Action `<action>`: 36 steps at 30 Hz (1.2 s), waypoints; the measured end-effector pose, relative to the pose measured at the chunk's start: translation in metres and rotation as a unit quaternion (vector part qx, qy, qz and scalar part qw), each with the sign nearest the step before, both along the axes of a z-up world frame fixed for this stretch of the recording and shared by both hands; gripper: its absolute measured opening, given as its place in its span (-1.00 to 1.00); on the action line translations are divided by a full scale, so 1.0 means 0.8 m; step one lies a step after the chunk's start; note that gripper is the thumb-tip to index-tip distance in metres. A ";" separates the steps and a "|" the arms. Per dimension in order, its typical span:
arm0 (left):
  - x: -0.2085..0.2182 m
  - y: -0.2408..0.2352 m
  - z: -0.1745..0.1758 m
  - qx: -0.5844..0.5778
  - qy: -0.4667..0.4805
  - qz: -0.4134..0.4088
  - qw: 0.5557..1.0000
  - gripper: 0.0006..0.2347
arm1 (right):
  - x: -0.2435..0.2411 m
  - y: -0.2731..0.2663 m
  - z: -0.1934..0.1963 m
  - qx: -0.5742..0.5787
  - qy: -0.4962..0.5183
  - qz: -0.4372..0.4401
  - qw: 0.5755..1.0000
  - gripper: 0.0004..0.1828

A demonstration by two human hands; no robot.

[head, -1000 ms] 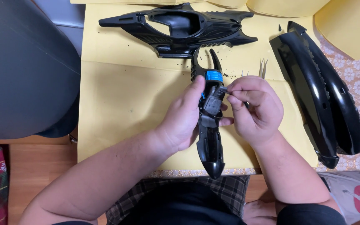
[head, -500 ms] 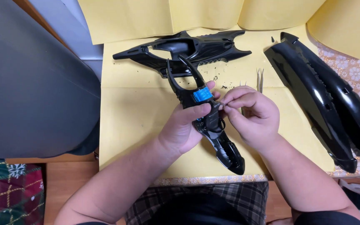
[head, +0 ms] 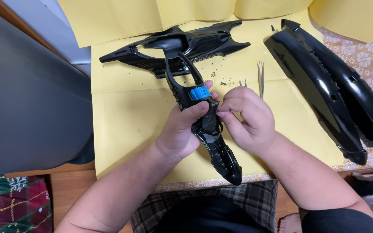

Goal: Removing blue masking tape from a black plastic model part using tweezers

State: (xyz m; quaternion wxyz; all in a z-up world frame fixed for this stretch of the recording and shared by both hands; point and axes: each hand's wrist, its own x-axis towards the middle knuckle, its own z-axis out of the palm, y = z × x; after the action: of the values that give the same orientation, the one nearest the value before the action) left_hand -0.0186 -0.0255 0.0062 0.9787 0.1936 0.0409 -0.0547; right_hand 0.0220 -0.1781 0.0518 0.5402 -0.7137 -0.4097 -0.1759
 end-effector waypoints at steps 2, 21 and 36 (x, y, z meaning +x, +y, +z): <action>0.000 -0.001 -0.003 0.002 0.003 -0.002 1.000 -0.51 | -0.001 0.001 0.001 -0.003 0.007 0.000 1.000 -0.97; -0.002 0.002 0.003 -0.015 0.025 -0.016 0.999 -0.55 | 0.002 0.004 -0.020 0.020 0.028 -0.004 0.999 -0.94; -0.002 0.000 -0.003 0.003 0.041 -0.015 0.999 -0.56 | 0.004 0.001 -0.021 0.003 0.030 0.007 1.000 -0.96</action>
State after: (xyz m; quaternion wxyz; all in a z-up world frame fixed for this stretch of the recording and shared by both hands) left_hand -0.0203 -0.0258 0.0041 0.9747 0.1950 0.0778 -0.0773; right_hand 0.0250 -0.1771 0.0352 0.5557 -0.7140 -0.3977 -0.1525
